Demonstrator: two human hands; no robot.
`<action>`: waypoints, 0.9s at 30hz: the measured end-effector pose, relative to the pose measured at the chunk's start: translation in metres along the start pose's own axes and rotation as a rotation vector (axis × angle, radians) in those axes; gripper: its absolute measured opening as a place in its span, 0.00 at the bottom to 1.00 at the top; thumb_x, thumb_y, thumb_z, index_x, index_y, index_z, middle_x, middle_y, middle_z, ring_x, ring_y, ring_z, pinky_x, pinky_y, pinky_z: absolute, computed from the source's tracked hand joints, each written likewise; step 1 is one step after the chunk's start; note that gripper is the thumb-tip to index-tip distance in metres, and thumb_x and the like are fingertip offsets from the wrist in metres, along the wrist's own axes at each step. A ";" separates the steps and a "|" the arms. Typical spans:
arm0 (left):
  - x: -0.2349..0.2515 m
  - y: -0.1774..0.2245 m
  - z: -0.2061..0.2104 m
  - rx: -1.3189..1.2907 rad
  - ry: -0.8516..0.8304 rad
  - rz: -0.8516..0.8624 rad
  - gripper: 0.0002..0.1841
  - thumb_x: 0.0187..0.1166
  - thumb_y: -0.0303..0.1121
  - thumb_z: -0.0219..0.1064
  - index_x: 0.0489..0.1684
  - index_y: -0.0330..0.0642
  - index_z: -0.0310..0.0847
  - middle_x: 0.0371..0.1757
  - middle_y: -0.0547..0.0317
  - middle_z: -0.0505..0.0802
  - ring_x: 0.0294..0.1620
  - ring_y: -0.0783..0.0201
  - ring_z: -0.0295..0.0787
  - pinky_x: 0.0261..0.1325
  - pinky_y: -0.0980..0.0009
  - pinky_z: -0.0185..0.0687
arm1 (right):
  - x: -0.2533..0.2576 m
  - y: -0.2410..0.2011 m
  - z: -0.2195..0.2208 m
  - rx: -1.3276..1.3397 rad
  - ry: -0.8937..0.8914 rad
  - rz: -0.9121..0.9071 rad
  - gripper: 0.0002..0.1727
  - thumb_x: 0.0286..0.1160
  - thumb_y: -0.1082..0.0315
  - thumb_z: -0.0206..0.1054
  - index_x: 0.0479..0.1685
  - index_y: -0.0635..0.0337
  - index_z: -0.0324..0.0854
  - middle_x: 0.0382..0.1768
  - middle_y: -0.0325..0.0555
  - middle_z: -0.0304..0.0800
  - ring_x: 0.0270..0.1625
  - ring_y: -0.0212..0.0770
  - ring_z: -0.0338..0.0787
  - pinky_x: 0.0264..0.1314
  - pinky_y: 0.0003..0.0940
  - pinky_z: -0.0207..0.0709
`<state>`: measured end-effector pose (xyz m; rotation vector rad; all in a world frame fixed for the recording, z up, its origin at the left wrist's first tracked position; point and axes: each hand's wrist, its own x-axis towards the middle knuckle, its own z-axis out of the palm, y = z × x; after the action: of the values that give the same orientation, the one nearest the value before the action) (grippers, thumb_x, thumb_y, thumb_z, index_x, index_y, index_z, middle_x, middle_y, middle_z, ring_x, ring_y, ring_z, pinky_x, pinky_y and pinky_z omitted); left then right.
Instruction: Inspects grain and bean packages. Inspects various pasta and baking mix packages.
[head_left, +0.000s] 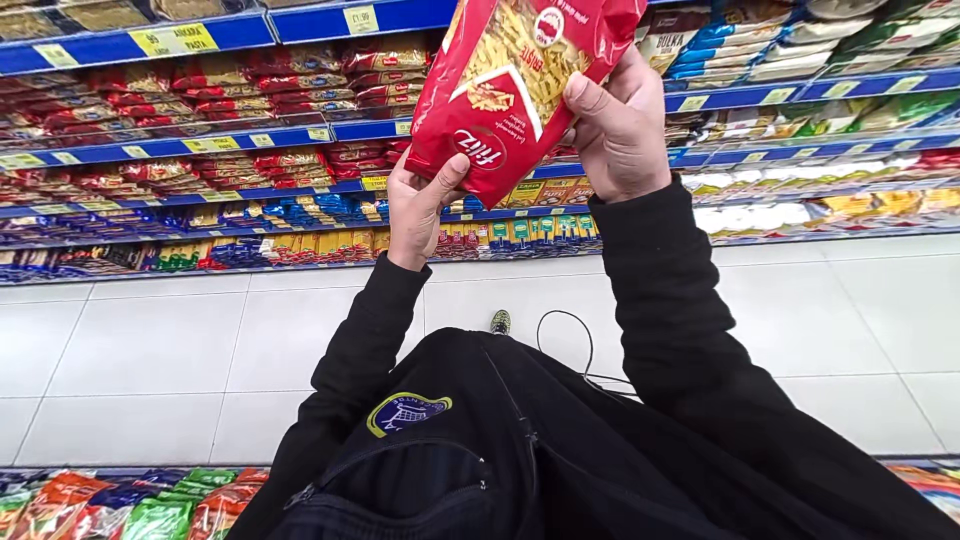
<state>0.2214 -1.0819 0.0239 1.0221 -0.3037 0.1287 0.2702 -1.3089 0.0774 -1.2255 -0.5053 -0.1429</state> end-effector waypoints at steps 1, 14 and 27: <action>-0.001 0.000 0.000 0.010 0.002 -0.005 0.22 0.79 0.26 0.71 0.71 0.41 0.74 0.59 0.52 0.91 0.53 0.59 0.94 0.57 0.62 0.93 | -0.001 0.000 0.000 0.001 0.001 0.006 0.29 0.79 0.69 0.69 0.76 0.59 0.62 0.61 0.47 0.87 0.56 0.44 0.94 0.52 0.40 0.94; -0.004 -0.005 0.000 0.052 -0.013 -0.048 0.23 0.79 0.26 0.71 0.73 0.44 0.73 0.60 0.54 0.91 0.53 0.61 0.94 0.56 0.64 0.93 | -0.003 0.005 -0.007 -0.014 0.026 0.022 0.29 0.79 0.70 0.69 0.78 0.61 0.62 0.61 0.48 0.86 0.57 0.45 0.93 0.53 0.40 0.93; -0.009 -0.004 0.003 0.041 -0.044 -0.046 0.23 0.79 0.25 0.71 0.73 0.43 0.74 0.60 0.53 0.91 0.53 0.60 0.94 0.55 0.64 0.94 | -0.012 0.002 -0.008 0.008 0.036 0.003 0.29 0.79 0.69 0.69 0.77 0.60 0.62 0.61 0.48 0.87 0.54 0.43 0.94 0.49 0.37 0.94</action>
<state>0.2134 -1.0862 0.0196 1.0727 -0.3183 0.0715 0.2627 -1.3180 0.0683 -1.2142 -0.4726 -0.1597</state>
